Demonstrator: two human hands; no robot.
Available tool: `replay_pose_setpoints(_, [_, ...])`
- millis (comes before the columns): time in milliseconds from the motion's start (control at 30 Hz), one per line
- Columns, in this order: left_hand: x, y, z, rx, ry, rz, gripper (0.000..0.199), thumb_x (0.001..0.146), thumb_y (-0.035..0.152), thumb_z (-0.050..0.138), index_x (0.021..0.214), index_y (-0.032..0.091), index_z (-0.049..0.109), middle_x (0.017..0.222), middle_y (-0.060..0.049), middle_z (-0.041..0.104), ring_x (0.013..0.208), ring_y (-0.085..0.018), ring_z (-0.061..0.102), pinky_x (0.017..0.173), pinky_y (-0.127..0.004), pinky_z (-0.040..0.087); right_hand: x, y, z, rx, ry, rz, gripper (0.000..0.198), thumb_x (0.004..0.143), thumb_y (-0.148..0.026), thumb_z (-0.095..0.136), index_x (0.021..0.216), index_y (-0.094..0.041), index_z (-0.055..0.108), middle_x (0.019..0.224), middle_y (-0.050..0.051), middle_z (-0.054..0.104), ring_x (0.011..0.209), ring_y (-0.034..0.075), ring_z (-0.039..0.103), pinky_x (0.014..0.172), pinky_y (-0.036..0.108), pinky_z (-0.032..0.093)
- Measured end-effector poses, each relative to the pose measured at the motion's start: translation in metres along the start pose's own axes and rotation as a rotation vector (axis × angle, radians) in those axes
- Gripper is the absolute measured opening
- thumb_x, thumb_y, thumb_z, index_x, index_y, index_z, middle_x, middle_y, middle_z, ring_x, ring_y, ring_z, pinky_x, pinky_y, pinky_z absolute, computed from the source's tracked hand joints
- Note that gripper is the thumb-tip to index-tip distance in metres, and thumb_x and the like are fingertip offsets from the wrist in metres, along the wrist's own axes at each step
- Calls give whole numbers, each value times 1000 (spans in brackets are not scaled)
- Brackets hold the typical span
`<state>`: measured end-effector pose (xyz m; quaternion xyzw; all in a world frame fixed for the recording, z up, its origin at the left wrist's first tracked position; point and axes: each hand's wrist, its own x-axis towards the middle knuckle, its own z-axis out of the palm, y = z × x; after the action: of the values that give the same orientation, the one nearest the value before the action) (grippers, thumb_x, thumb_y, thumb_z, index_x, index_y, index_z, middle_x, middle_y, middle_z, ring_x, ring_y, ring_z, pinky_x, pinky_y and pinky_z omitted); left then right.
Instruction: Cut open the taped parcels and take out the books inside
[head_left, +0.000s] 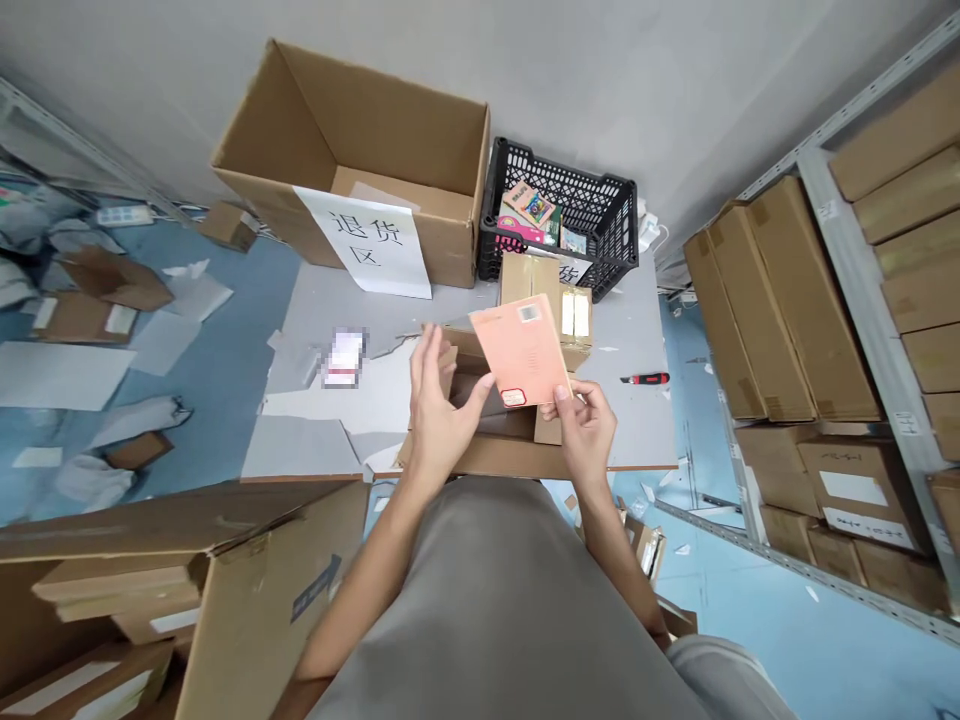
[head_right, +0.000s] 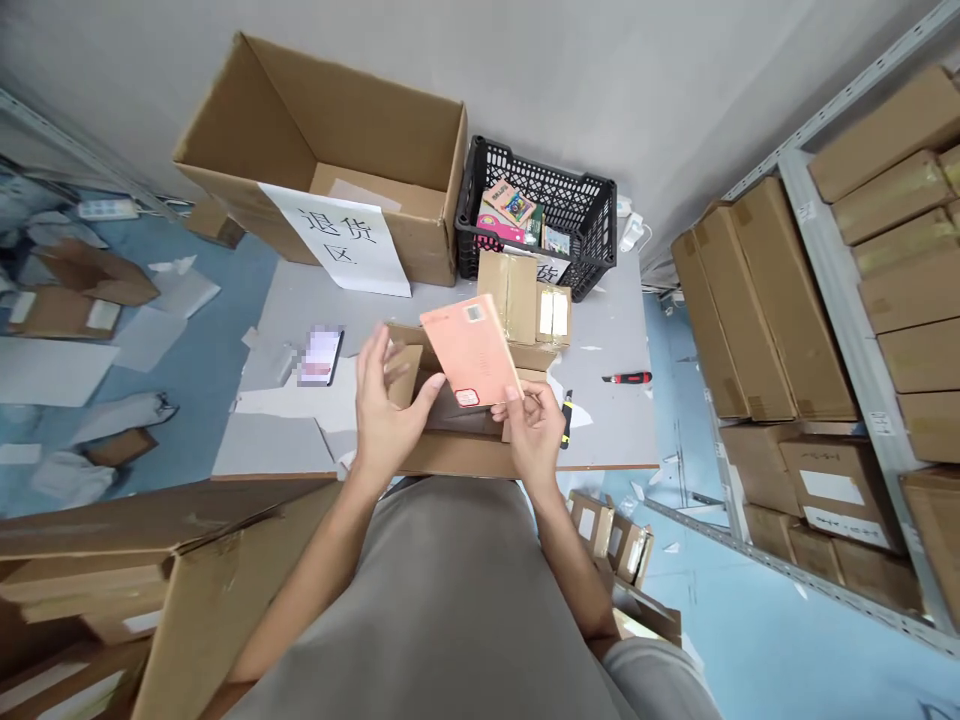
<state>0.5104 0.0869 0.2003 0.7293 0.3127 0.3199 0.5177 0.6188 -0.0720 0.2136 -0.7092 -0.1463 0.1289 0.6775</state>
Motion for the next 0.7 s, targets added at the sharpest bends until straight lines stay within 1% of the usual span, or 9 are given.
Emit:
replay_pose_setpoints(67, [-5, -8, 0, -304, -105, -204, 76, 99, 66, 77, 159, 22, 62, 170, -22, 58, 152, -37, 64, 120, -53, 60, -2, 7, 4, 139, 21, 110, 40, 94, -65, 87, 98, -29, 71, 75, -3, 72, 63, 17, 69, 65, 34, 62])
replay_pose_setpoints(133, [-9, -12, -2, -558, -193, -398, 68, 97, 66, 77, 146, 19, 72, 157, -22, 71, 141, -36, 73, 114, -50, 64, -7, 13, 7, 221, 24, 193, 45, 88, -67, 91, 97, -28, 71, 76, -2, 74, 62, 17, 71, 64, 32, 62])
replay_pose_setpoints(200, [-13, -15, -3, -672, -171, -529, 60, 90, 63, 84, 128, 17, 79, 140, -20, 81, 123, -32, 81, 103, -46, 68, -13, 18, 10, 264, 21, 249, 47, 84, -67, 94, 96, -27, 71, 76, -3, 75, 62, 16, 72, 62, 30, 62])
replay_pose_setpoints(267, [-15, -17, -5, -690, -114, -601, 52, 80, 59, 94, 109, 17, 81, 121, -15, 86, 101, -27, 84, 91, -40, 70, -20, 21, 13, 286, 12, 278, 48, 83, -66, 95, 95, -27, 71, 75, -3, 75, 62, 15, 72, 61, 28, 63])
replay_pose_setpoints(333, [-17, -18, -7, -691, -95, -633, 48, 73, 56, 98, 96, 18, 79, 105, -10, 86, 87, -23, 83, 84, -37, 70, -25, 23, 14, 303, 10, 293, 48, 83, -66, 96, 97, -27, 72, 75, -4, 76, 62, 14, 72, 62, 27, 63])
replay_pose_setpoints(400, [-17, -19, -9, -703, -109, -639, 46, 71, 53, 100, 93, 19, 78, 99, -7, 85, 84, -22, 83, 85, -38, 70, -29, 23, 15, 314, 11, 300, 49, 83, -66, 96, 98, -27, 72, 76, -4, 76, 61, 13, 71, 62, 27, 63])
replay_pose_setpoints(500, [-17, -18, -12, -721, -141, -638, 48, 72, 51, 99, 103, 18, 82, 105, -9, 87, 90, -25, 84, 88, -40, 71, -32, 23, 16, 315, 19, 295, 49, 82, -66, 96, 95, -26, 71, 75, -3, 76, 59, 14, 70, 60, 27, 61])
replay_pose_setpoints(633, [-16, -18, -14, -728, -251, -604, 63, 78, 58, 97, 125, 18, 85, 117, -14, 87, 104, -30, 85, 93, -43, 71, -35, 27, 15, 268, 12, 275, 49, 85, -66, 94, 99, -26, 71, 74, -3, 76, 61, 15, 71, 62, 28, 61])
replay_pose_setpoints(700, [-17, -21, -14, -687, -272, -572, 67, 78, 63, 99, 125, 17, 85, 118, -15, 87, 108, -32, 85, 99, -45, 70, -35, 31, 16, 217, 9, 264, 50, 87, -68, 91, 103, -25, 71, 73, -3, 75, 62, 16, 71, 62, 29, 62])
